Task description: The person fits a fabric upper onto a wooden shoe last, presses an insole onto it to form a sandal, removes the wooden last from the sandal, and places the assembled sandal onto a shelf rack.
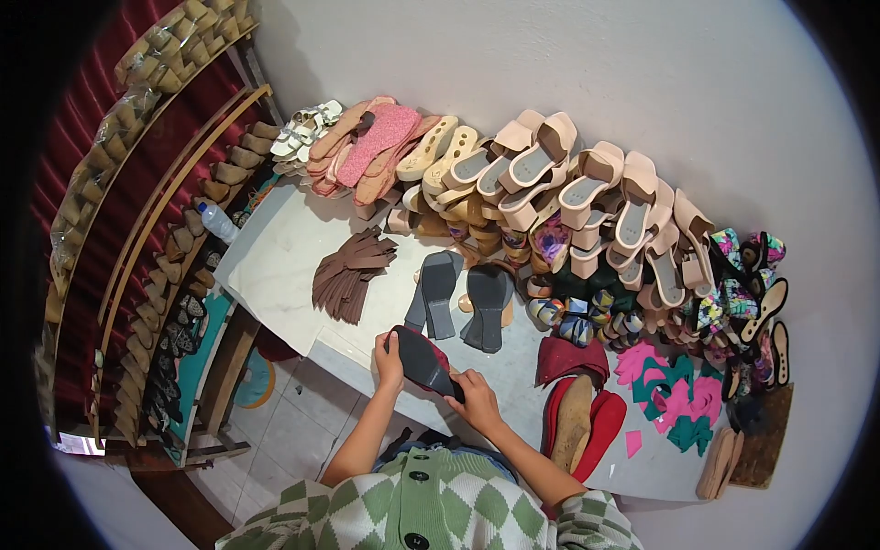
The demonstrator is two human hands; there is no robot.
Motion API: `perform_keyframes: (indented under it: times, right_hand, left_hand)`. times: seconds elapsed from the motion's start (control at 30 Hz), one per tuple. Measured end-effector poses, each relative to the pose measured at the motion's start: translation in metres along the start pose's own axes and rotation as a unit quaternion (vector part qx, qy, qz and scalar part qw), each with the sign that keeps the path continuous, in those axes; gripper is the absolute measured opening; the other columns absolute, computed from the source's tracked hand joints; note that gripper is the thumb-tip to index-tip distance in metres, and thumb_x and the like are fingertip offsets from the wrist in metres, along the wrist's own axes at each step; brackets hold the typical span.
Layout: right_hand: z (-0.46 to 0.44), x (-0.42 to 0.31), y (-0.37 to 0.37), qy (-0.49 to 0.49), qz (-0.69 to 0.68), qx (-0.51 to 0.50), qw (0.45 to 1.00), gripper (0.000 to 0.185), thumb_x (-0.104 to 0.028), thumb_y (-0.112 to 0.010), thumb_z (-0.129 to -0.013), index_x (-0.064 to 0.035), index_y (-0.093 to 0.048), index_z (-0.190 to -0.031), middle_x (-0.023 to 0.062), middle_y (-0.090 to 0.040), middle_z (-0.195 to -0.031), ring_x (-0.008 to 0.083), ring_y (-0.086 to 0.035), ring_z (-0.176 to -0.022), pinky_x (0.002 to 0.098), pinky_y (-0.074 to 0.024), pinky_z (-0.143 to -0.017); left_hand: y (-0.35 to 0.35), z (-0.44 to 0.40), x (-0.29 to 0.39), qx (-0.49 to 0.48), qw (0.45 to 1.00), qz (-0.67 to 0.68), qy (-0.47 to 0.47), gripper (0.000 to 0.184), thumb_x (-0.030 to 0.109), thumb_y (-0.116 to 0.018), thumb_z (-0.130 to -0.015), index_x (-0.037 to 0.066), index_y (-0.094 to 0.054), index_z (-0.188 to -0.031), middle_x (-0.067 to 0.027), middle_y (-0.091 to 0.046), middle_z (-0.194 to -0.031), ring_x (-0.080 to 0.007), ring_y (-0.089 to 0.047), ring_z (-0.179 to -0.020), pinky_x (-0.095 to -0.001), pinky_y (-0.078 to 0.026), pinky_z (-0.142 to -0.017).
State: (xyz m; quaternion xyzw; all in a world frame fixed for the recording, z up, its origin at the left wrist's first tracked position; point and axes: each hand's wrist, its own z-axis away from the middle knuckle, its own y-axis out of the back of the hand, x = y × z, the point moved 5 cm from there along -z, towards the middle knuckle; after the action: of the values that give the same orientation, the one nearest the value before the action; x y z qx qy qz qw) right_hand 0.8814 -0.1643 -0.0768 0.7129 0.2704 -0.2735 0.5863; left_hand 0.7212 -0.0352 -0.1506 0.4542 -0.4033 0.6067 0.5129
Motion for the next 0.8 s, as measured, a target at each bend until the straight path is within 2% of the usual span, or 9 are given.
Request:
perform_keyframes:
  times: [0.17,0.27,0.37,0.47,0.5,0.6,0.63,0.73,0.8]
  right_hand:
    - [0.000,-0.003,-0.001,0.003,0.030,0.001,1.000,0.042,-0.016,-0.075,-0.063,-0.0034,-0.056,-0.099,0.0111,-0.053,-0.085,0.0300,-0.054,-0.080,0.0365,-0.0447,-0.066]
    - [-0.005,-0.009,0.005,0.027,0.056,0.014,0.998,0.034,-0.018,-0.074,-0.065,-0.0026,-0.060,-0.092,0.0105,-0.055,-0.079,0.0298,-0.056,-0.074,0.0360,-0.0444,-0.063]
    - [-0.016,0.001,0.006,0.021,-0.023,-0.001,1.000,0.026,-0.026,-0.066,-0.075,-0.0009,-0.061,-0.081,0.0115,-0.057,-0.071,0.0307,-0.057,-0.064,0.0357,-0.0437,-0.060]
    - [-0.033,0.035,-0.010,-0.140,-0.110,-0.020,0.984,0.038,-0.035,-0.050,-0.086,-0.0006,-0.062,-0.075,0.0137,-0.058,-0.066,0.0316,-0.056,-0.058,0.0364,-0.0433,-0.060]
    - [-0.038,0.041,-0.017,-0.183,-0.062,-0.051,0.980,0.048,-0.038,-0.034,-0.091,-0.0012,-0.061,-0.074,0.0162,-0.060,-0.069,0.0342,-0.057,-0.064,0.0396,-0.0429,-0.062]
    - [-0.048,0.044,-0.036,-0.245,-0.031,0.034,0.968,0.048,-0.036,-0.029,-0.093,-0.0019,-0.057,-0.075,0.0180,-0.060,-0.073,0.0380,-0.057,-0.070,0.0450,-0.0418,-0.065]
    - [-0.050,0.041,-0.039,-0.252,-0.008,0.072,0.965,0.045,-0.035,-0.026,-0.093,-0.0025,-0.053,-0.078,0.0209,-0.061,-0.077,0.0414,-0.056,-0.077,0.0492,-0.0408,-0.068]
    - [-0.047,0.030,-0.048,-0.301,0.028,0.045,0.952,0.042,-0.035,-0.027,-0.093,-0.0037,-0.052,-0.082,0.0240,-0.060,-0.079,0.0431,-0.056,-0.078,0.0512,-0.0411,-0.069]
    - [-0.048,0.021,-0.043,-0.289,0.036,0.040,0.956,0.041,-0.035,-0.027,-0.093,-0.0044,-0.052,-0.084,0.0252,-0.059,-0.074,0.0438,-0.057,-0.074,0.0522,-0.0418,-0.066]
  left_hand:
    - [0.001,-0.003,-0.008,0.010,1.000,0.011,-0.007,0.023,0.024,-0.049,-0.091,0.002,-0.051,-0.096,-0.0068,-0.053,-0.091,-0.0146,-0.049,-0.086,-0.0277,-0.040,-0.079]
    - [0.002,-0.004,-0.009,0.013,1.000,-0.009,-0.013,0.023,0.024,-0.049,-0.092,0.002,-0.051,-0.096,-0.0072,-0.054,-0.091,-0.0148,-0.049,-0.086,-0.0280,-0.040,-0.079]
    - [0.002,-0.001,0.000,0.012,0.999,-0.017,-0.025,0.023,0.025,-0.049,-0.092,0.002,-0.051,-0.095,-0.0062,-0.052,-0.091,-0.0136,-0.047,-0.086,-0.0268,-0.040,-0.078]
    - [0.001,-0.005,-0.005,0.007,0.999,-0.037,-0.033,0.023,0.024,-0.048,-0.092,0.002,-0.052,-0.095,-0.0066,-0.053,-0.091,-0.0139,-0.047,-0.086,-0.0268,-0.039,-0.078]
    - [0.000,-0.004,-0.004,0.009,0.999,-0.039,-0.032,0.023,0.024,-0.048,-0.092,0.002,-0.052,-0.095,-0.0068,-0.053,-0.091,-0.0140,-0.047,-0.086,-0.0269,-0.039,-0.078]
    - [-0.002,-0.002,0.003,0.018,0.998,-0.047,-0.035,0.023,0.024,-0.048,-0.092,0.002,-0.052,-0.095,-0.0072,-0.053,-0.091,-0.0143,-0.048,-0.086,-0.0272,-0.039,-0.078]
    - [-0.002,-0.001,0.003,0.023,0.998,-0.050,-0.039,0.023,0.024,-0.048,-0.092,0.001,-0.052,-0.095,-0.0073,-0.053,-0.091,-0.0144,-0.048,-0.086,-0.0274,-0.039,-0.078]
    - [0.002,0.001,-0.001,0.033,0.997,-0.055,-0.038,0.023,0.024,-0.048,-0.092,0.001,-0.052,-0.095,-0.0074,-0.053,-0.091,-0.0148,-0.048,-0.086,-0.0275,-0.039,-0.079]
    - [0.002,0.000,-0.003,0.039,0.997,-0.055,-0.039,0.023,0.024,-0.048,-0.092,0.001,-0.052,-0.096,-0.0074,-0.053,-0.091,-0.0151,-0.048,-0.087,-0.0275,-0.039,-0.079]
